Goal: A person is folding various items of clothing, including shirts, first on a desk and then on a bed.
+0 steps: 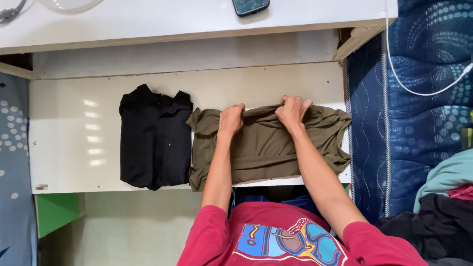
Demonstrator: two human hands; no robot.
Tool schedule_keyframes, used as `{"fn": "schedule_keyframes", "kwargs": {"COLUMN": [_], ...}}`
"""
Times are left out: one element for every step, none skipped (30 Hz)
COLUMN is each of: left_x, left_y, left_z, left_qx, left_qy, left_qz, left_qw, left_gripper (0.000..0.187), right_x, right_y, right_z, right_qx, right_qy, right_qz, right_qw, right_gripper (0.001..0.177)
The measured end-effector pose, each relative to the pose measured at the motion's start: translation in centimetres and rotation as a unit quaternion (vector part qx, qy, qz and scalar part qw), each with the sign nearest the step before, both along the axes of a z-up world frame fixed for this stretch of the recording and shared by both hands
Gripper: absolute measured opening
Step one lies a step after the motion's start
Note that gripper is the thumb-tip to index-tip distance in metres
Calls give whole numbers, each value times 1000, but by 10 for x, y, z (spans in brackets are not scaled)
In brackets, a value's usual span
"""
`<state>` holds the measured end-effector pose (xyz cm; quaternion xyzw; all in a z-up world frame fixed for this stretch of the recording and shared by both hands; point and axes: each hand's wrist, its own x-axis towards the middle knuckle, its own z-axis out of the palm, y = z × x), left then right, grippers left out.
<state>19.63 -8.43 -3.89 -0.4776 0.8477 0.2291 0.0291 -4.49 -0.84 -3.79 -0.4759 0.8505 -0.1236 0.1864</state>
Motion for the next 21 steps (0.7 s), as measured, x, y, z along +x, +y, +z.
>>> {"fn": "schedule_keyframes", "kwargs": {"left_x": [3, 4, 6, 9, 11, 13, 14, 16, 17, 19, 21, 24, 26, 29, 31, 33, 35, 39, 42, 45, 47], "left_y": [8, 14, 20, 25, 30, 33, 38, 43, 48, 52, 56, 59, 60, 64, 69, 72, 75, 84, 87, 89, 89], "left_z": [4, 8, 12, 12, 12, 12, 9, 7, 4, 4, 3, 4, 2, -1, -4, -6, -9, -13, -28, -43, -58], "left_qx": [-1, -46, -91, -91, -132, -174, -176, -217, -257, -258, -264, -272, -275, -274, -273, -277, -261, -242, -241, -233, -225], "left_qy": [0, 29, 59, 60, 76, 91, 93, 106, 119, 120, 119, 118, 119, 114, 109, 110, 106, 101, 100, 76, 53], "left_qz": [1, -1, -3, -7, -5, -3, -7, 0, 6, 4, 9, 17, 16, 20, 24, 22, 41, 60, 58, 70, 82], "left_qw": [1000, 999, 994, 994, 988, 981, 980, 970, 959, 958, 957, 955, 954, 955, 956, 954, 958, 963, 964, 967, 969], "left_gripper": [27, 22, 20, 20, 21, 22, 22, 22, 22, 22, 25, 27, 27, 27, 26, 26, 30, 34, 34, 41, 51], "right_x": [1, 1, 0, 0, 0, -1, -2, -3, -4, -5, -6, -7, -8, -8, -8, -5, -1, 5, 7, 8, 9], "right_y": [6, 11, 15, 20, 25, 27, 34, 40, 46, 53, 59, 63, 65, 72, 79, 84, 89, 99, 107, 111, 115], "right_z": [-3, -5, -7, -8, -9, -10, -6, -2, 2, -3, -9, -15, -20, -27, -33, -27, -21, -17, -19, -20, -21], "right_qx": [-1, -38, -76, -77, -96, -118, -120, -72, -24, -26, -32, -39, -42, -60, -78, -82, -93, -99, -98, -87, -76], "right_qy": [0, 21, 43, 44, 39, 34, 35, 28, 20, 21, 23, 26, 27, 25, 24, 25, 16, 5, 4, -12, -28], "right_qz": [1, 24, 47, 43, 63, 83, 80, 92, 104, 102, 95, 89, 89, 56, 23, 21, 5, -11, -13, -16, -19], "right_qw": [1000, 999, 995, 995, 993, 989, 989, 993, 994, 994, 995, 995, 995, 996, 996, 996, 996, 995, 995, 996, 997], "right_gripper": [18, 14, 11, 11, 11, 11, 11, 32, 54, 54, 52, 51, 51, 45, 40, 40, 38, 37, 37, 36, 37]}}
